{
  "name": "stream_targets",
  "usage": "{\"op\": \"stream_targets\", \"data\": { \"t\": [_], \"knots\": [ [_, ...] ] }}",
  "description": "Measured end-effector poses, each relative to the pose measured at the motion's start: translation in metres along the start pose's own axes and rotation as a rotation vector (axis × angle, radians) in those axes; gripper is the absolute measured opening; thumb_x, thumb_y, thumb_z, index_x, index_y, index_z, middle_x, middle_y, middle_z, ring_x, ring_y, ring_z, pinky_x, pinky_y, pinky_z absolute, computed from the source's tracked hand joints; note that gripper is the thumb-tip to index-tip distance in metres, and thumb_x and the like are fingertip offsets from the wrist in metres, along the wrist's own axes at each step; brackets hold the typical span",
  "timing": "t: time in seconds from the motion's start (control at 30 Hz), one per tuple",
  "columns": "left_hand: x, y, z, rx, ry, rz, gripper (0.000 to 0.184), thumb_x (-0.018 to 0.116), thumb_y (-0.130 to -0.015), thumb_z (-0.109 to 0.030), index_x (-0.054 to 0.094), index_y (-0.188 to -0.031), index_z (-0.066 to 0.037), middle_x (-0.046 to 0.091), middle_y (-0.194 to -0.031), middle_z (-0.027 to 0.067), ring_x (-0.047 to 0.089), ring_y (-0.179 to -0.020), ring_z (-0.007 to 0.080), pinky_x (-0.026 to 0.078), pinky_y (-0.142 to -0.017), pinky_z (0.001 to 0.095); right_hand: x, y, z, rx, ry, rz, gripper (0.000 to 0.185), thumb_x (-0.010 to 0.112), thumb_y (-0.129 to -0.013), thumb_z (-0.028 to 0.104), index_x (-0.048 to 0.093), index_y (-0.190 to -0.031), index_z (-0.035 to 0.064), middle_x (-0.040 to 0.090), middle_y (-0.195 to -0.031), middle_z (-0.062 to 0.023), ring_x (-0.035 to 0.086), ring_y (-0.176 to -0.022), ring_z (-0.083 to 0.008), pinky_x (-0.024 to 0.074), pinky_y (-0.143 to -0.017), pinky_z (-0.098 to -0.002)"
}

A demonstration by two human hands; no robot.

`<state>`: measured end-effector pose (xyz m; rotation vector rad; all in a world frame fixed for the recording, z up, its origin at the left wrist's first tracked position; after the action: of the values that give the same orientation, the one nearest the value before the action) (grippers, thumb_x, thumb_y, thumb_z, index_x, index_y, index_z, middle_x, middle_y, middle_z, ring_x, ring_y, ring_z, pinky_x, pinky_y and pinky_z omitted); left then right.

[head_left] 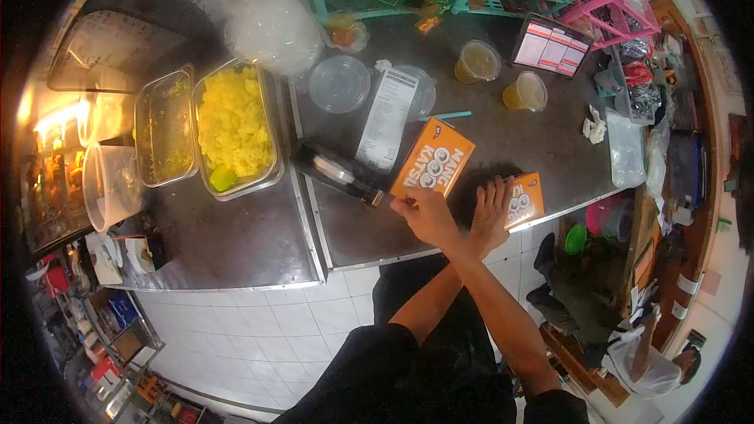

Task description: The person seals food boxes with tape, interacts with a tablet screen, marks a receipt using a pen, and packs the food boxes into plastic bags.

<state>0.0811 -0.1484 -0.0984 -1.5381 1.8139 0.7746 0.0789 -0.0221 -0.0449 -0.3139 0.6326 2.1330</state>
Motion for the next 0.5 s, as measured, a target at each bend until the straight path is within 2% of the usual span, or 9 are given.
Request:
{"op": "stream_targets", "data": {
  "t": [0.1, 0.23, 0.5],
  "knots": [
    [-0.012, 0.001, -0.002, 0.01, -0.045, 0.027, 0.107, 0.073, -0.061, -0.022, 0.018, -0.148, 0.005, 0.037, -0.138, 0.0242, 0.036, -0.126, 0.0359, 0.025, -0.106, 0.0487, 0.015, 0.002, -0.025, 0.031, 0.016, -0.111, 0.019, 0.071, -0.082, 0.016, 0.067, -0.086, -0.0016, 0.066, -0.076, -0.0205, 0.065, -0.072, -0.035, 0.0491, -0.065, -0.0416],
    [-0.012, 0.0, -0.003, 0.003, -0.077, 0.03, 0.11, 0.075, -0.059, -0.024, 0.018, -0.149, 0.005, 0.036, -0.138, 0.0245, 0.036, -0.126, 0.0359, 0.025, -0.106, 0.0489, 0.023, -0.004, -0.024, 0.02, 0.033, -0.168, 0.017, 0.072, -0.079, 0.014, 0.067, -0.084, -0.0019, 0.066, -0.079, -0.0224, 0.064, -0.074, -0.0379, 0.0493, -0.068, -0.0431],
    [0.002, 0.001, 0.0, -0.019, -0.031, 0.036, 0.112, 0.077, -0.06, -0.025, 0.016, -0.149, 0.004, 0.034, -0.14, 0.0253, 0.036, -0.127, 0.0368, 0.024, -0.108, 0.0514, 0.031, -0.019, -0.023, 0.049, 0.199, -0.133, 0.013, 0.072, -0.073, 0.012, 0.07, -0.076, 0.0002, 0.066, -0.083, -0.0209, 0.064, -0.081, -0.0383, 0.0508, -0.072, -0.0454]
  ]
}}
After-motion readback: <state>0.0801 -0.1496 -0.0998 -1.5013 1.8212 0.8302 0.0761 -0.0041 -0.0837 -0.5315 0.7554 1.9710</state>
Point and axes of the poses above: each hand's wrist, its own y-axis away from the middle knuckle, its own x-axis out of the palm, z = x × y, the point moved 4 cm from there along -y, towards the middle knuckle
